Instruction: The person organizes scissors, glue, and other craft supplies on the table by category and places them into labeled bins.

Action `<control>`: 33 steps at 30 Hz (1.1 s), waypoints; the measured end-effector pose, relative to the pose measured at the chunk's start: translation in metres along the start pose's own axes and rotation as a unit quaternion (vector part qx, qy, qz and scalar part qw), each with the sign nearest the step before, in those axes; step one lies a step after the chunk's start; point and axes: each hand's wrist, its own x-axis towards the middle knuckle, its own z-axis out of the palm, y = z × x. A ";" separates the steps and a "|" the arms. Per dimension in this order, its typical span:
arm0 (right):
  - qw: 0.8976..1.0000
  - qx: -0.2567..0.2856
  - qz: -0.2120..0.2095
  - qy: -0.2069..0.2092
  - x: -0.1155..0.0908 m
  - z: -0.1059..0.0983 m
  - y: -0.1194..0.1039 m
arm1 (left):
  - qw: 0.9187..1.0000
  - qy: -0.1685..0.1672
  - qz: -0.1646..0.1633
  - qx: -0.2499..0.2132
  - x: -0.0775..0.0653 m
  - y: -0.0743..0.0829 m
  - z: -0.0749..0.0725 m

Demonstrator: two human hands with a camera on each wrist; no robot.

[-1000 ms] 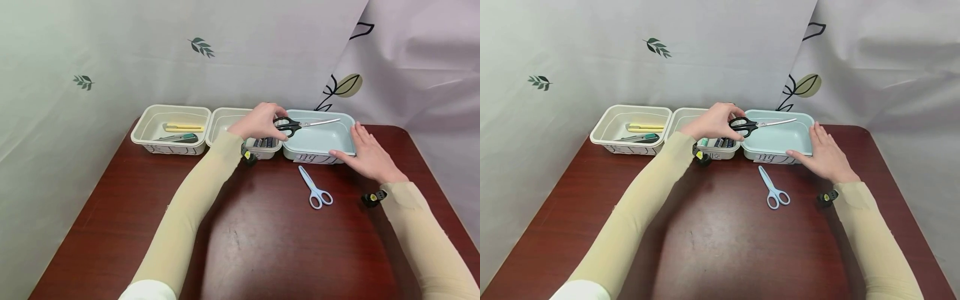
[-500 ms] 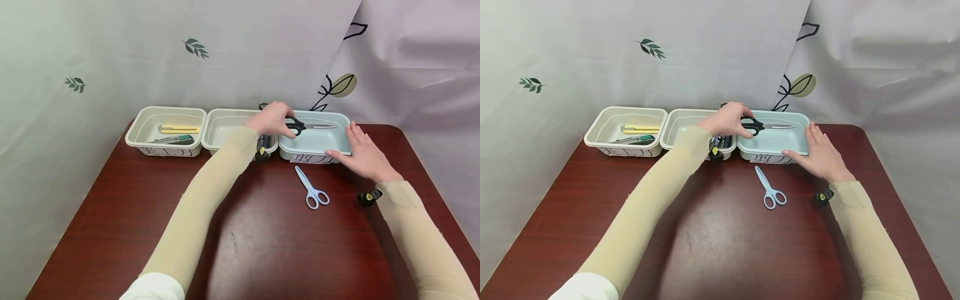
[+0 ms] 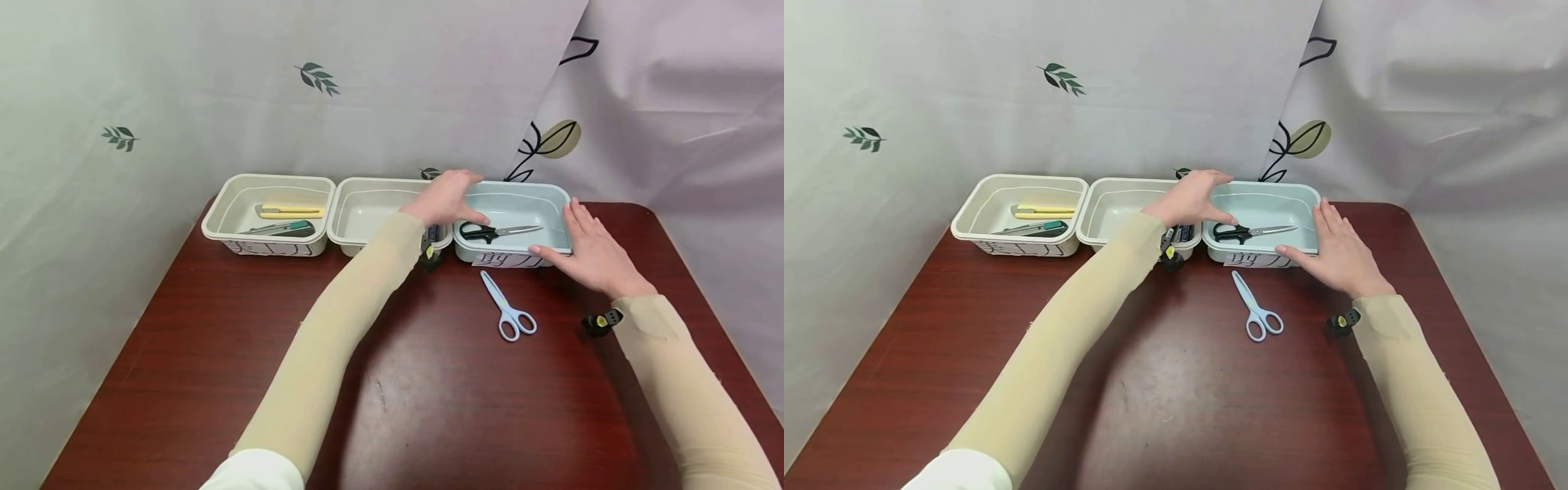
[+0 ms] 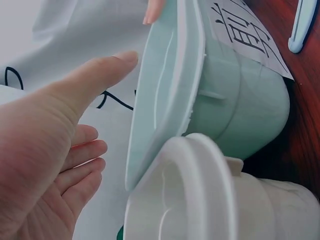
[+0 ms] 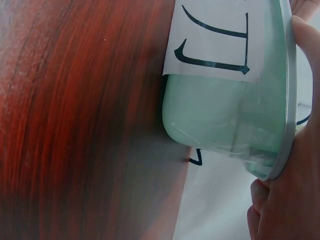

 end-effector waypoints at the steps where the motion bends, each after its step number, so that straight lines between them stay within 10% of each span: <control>1: 1.000 0.000 0.000 -0.001 0.000 0.000 0.000 | 1.000 0.004 0.002 -0.001 -0.001 0.000 -0.001; 33: 1.000 0.004 -0.007 -0.001 -0.001 0.001 0.000 | 0.998 0.041 0.036 -0.022 -0.049 0.013 -0.007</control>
